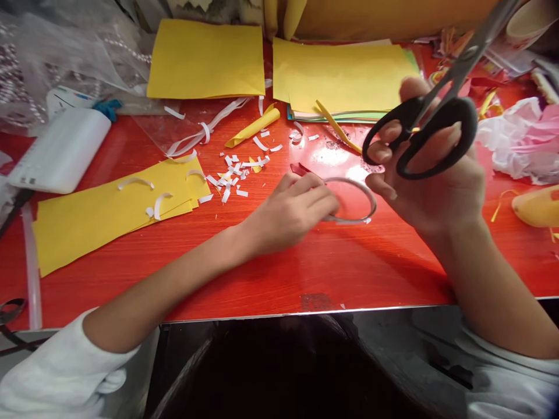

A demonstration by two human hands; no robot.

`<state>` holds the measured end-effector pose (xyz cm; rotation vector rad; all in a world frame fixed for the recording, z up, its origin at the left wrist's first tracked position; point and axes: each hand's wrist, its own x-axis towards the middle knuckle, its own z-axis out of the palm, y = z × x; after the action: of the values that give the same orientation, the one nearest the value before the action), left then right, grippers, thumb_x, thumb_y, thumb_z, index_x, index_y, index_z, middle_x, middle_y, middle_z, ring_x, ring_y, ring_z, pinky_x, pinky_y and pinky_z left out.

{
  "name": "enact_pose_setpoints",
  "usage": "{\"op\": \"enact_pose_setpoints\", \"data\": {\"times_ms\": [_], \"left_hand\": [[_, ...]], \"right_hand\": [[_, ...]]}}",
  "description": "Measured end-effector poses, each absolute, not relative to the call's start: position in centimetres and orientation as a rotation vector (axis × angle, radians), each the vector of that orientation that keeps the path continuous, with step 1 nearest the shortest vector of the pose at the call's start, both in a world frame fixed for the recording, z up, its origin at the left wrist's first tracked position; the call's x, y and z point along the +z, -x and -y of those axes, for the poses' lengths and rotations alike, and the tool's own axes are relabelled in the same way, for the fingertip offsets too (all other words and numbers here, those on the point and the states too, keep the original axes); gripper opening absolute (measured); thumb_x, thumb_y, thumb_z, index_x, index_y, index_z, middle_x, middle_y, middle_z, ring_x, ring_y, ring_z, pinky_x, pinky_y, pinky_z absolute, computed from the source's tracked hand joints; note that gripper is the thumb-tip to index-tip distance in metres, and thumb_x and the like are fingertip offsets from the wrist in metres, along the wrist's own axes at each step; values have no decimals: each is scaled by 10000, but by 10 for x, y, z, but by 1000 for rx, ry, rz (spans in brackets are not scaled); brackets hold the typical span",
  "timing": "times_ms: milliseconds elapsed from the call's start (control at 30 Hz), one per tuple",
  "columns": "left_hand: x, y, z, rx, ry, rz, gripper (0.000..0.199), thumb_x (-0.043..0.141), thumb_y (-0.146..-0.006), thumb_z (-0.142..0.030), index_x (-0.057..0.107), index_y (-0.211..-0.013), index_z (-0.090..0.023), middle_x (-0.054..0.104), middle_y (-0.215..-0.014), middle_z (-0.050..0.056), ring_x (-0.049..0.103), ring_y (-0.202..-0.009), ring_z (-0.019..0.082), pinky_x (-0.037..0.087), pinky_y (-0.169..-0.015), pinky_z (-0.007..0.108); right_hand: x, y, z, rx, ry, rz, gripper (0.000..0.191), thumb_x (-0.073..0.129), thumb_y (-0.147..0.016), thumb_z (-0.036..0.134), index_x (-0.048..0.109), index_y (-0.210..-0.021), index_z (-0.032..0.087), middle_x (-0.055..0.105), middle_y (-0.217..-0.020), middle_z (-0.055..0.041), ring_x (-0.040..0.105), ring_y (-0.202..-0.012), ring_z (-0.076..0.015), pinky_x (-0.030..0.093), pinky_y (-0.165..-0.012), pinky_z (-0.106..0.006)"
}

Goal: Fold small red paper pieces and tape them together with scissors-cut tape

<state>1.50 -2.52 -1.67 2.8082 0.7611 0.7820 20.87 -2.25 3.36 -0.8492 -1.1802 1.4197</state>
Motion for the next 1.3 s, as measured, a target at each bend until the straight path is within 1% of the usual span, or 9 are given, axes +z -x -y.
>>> {"op": "enact_pose_setpoints", "data": {"times_ms": [167, 233, 300, 400, 633, 833, 1033, 1200, 1300], "left_hand": [[3, -8, 14, 1037, -2306, -828, 122, 458, -907, -194, 561, -843, -208, 634, -827, 14, 558, -820, 140, 452, -736, 309], [7, -5, 10, 1025, -2180, -793, 95, 486, -893, -205, 568, -845, -215, 627, -833, 3, 572, -799, 129, 473, -704, 292], [8, -3, 7, 1001, -2096, -762, 77, 511, -881, -222, 577, -842, -219, 624, -834, -4, 586, -786, 123, 486, -682, 278], [9, -2, 6, 980, -2003, -757, 81, 527, -875, -240, 590, -830, -216, 625, -839, -6, 601, -787, 122, 499, -666, 264], [10, -6, 13, 1074, -1842, -812, 89, 540, -871, -304, 582, -908, -235, 623, -917, -10, 608, -866, 128, 540, -727, 260], [15, -8, 19, 1089, -1931, -727, 105, 526, -879, -254, 628, -896, -234, 646, -997, 14, 599, -1014, 177, 502, -918, 362], [16, -10, 21, 1082, -1923, -708, 96, 590, -838, -278, 626, -919, -242, 614, -1133, 23, 530, -1170, 216, 424, -1044, 414], [16, -11, 22, 1102, -1711, -710, 218, 637, -799, -337, 544, -978, -254, 577, -1120, -4, 550, -1154, 218, 508, -939, 378], [16, -9, 19, 1151, -1628, -778, 190, 625, -809, -342, 520, -925, -236, 584, -1019, -11, 564, -1137, 225, 534, -882, 371]], "right_hand": [[36, -231, 9, 1276, 752, 1344, 494, 751, -584, 500, 636, -1030, 321, 548, -1036, -43, 513, -961, -238, 467, -626, -320], [33, -236, 6, 1274, 730, 1450, 528, 752, -591, 533, 638, -1038, 275, 601, -964, -62, 546, -938, -247, 471, -723, -357], [29, -235, 7, 1162, 757, 1634, 462, 790, -625, 374, 637, -1038, 235, 642, -904, -68, 587, -885, -232, 468, -778, -365], [23, -226, 16, 1136, 922, 1789, 328, 764, -683, 205, 623, -979, 217, 620, -814, -22, 589, -719, -151, 473, -658, -299], [13, -202, 34, 1065, 1028, 1672, 257, 741, -714, 350, 575, -867, 225, 555, -651, 34, 576, -539, -122, 446, -491, -283], [9, -191, 37, 1031, 1024, 1552, 250, 740, -714, 360, 542, -815, 245, 531, -620, 47, 551, -502, -115, 444, -490, -293], [2, -193, 32, 1152, 960, 1519, 243, 707, -753, 341, 543, -909, 253, 571, -682, 33, 595, -631, -139, 490, -611, -299], [-3, -194, 30, 1379, 775, 1627, 402, 627, -756, 537, 525, -1058, 292, 618, -955, -6, 602, -917, -202, 499, -752, -344], [3, -193, 31, 1361, 777, 1682, 350, 600, -792, 519, 569, -1044, 278, 613, -950, -16, 599, -911, -202, 490, -792, -358]]}}
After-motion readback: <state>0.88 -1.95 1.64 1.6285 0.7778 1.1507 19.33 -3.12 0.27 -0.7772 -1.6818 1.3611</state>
